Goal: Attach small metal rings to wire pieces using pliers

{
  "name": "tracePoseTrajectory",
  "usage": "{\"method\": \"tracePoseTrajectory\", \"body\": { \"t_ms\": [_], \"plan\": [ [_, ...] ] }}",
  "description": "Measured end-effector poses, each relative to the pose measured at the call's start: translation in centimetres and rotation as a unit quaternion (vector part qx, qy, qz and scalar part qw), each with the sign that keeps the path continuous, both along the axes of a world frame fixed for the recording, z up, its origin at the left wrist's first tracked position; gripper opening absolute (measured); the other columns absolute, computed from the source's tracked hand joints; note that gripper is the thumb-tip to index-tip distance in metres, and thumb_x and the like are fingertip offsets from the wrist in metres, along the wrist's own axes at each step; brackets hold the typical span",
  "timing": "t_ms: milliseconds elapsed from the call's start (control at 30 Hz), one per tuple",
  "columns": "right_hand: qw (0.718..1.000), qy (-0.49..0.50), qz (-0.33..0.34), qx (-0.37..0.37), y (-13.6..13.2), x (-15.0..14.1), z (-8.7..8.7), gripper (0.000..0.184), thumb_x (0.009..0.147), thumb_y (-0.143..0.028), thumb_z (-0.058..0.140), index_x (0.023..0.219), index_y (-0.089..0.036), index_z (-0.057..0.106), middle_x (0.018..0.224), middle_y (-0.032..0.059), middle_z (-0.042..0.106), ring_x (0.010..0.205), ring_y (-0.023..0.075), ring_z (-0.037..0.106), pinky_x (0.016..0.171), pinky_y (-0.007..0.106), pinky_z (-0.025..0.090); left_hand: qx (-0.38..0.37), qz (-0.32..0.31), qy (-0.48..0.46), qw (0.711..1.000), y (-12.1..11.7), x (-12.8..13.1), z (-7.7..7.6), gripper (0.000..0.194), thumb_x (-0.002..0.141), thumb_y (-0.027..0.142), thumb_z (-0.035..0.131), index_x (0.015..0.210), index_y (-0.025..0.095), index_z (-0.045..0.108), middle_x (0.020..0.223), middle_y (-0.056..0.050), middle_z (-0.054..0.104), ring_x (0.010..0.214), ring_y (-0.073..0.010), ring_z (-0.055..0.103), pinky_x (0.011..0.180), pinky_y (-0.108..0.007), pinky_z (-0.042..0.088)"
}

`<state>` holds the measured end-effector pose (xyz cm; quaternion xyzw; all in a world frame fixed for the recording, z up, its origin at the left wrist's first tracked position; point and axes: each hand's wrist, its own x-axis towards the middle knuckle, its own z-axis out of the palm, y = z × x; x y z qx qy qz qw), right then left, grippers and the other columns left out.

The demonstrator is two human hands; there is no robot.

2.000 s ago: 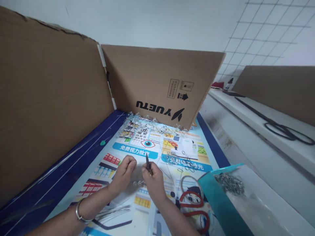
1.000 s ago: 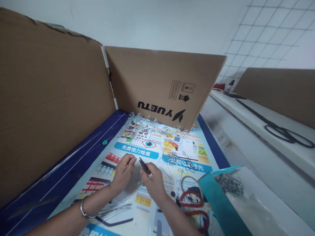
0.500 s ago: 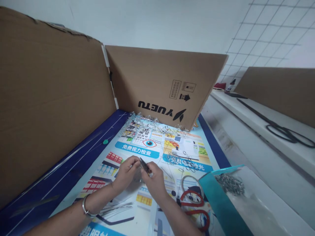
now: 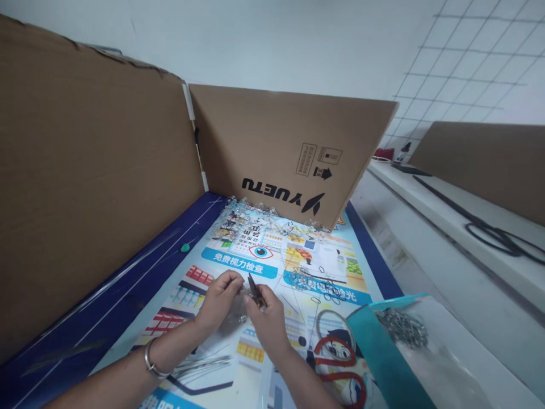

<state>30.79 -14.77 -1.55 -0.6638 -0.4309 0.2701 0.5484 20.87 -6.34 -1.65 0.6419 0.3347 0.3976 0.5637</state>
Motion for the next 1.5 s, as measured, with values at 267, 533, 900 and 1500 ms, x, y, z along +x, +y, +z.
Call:
{"method": "tracePoseTrajectory", "body": {
  "t_ms": [267,533,900,1500],
  "plan": [
    [0.999,-0.048,-0.006,0.015,-0.3,0.4,0.3,0.018,0.076,-0.034,0.052,0.08,-0.017,0.059,0.069,-0.0006,0.056,0.065,0.013,0.049,0.061,0.022,0.04,-0.005,-0.03,-0.016,0.999,0.2,-0.1,-0.2,0.015,0.078,0.027,0.049,0.068,0.017,0.054,0.064,0.003,0.051,0.065,-0.0122,0.046,0.063,-0.021,0.037],
    [0.996,-0.091,0.003,-0.006,-0.1,1.0,-0.3,0.02,0.077,-0.035,0.052,0.079,-0.017,0.059,0.066,-0.0012,0.055,0.061,0.0122,0.048,0.058,0.022,0.038,-0.03,-0.039,-0.029,0.998,0.4,-0.1,-0.4,0.013,0.075,0.027,0.054,0.07,0.017,0.058,0.069,0.001,0.057,0.071,-0.0138,0.051,0.069,-0.023,0.038],
    [0.998,-0.064,0.004,-0.017,0.1,1.0,-0.1,0.017,0.074,-0.033,0.053,0.074,-0.017,0.057,0.059,-0.0035,0.05,0.056,0.0105,0.045,0.053,0.021,0.037,-0.028,-0.045,-0.039,0.998,0.2,-0.1,0.0,0.013,0.072,0.027,0.056,0.066,0.016,0.061,0.073,-0.001,0.057,0.074,-0.0147,0.052,0.07,-0.024,0.04],
    [0.998,-0.066,0.012,-0.012,0.1,0.9,-0.2,0.017,0.074,-0.032,0.052,0.075,-0.017,0.059,0.06,-0.0031,0.051,0.055,0.0102,0.045,0.052,0.021,0.039,-0.053,-0.031,-0.047,0.997,0.3,0.0,0.2,0.013,0.071,0.026,0.058,0.065,0.016,0.064,0.071,-0.002,0.058,0.073,-0.0149,0.053,0.071,-0.024,0.04]
  ]
}}
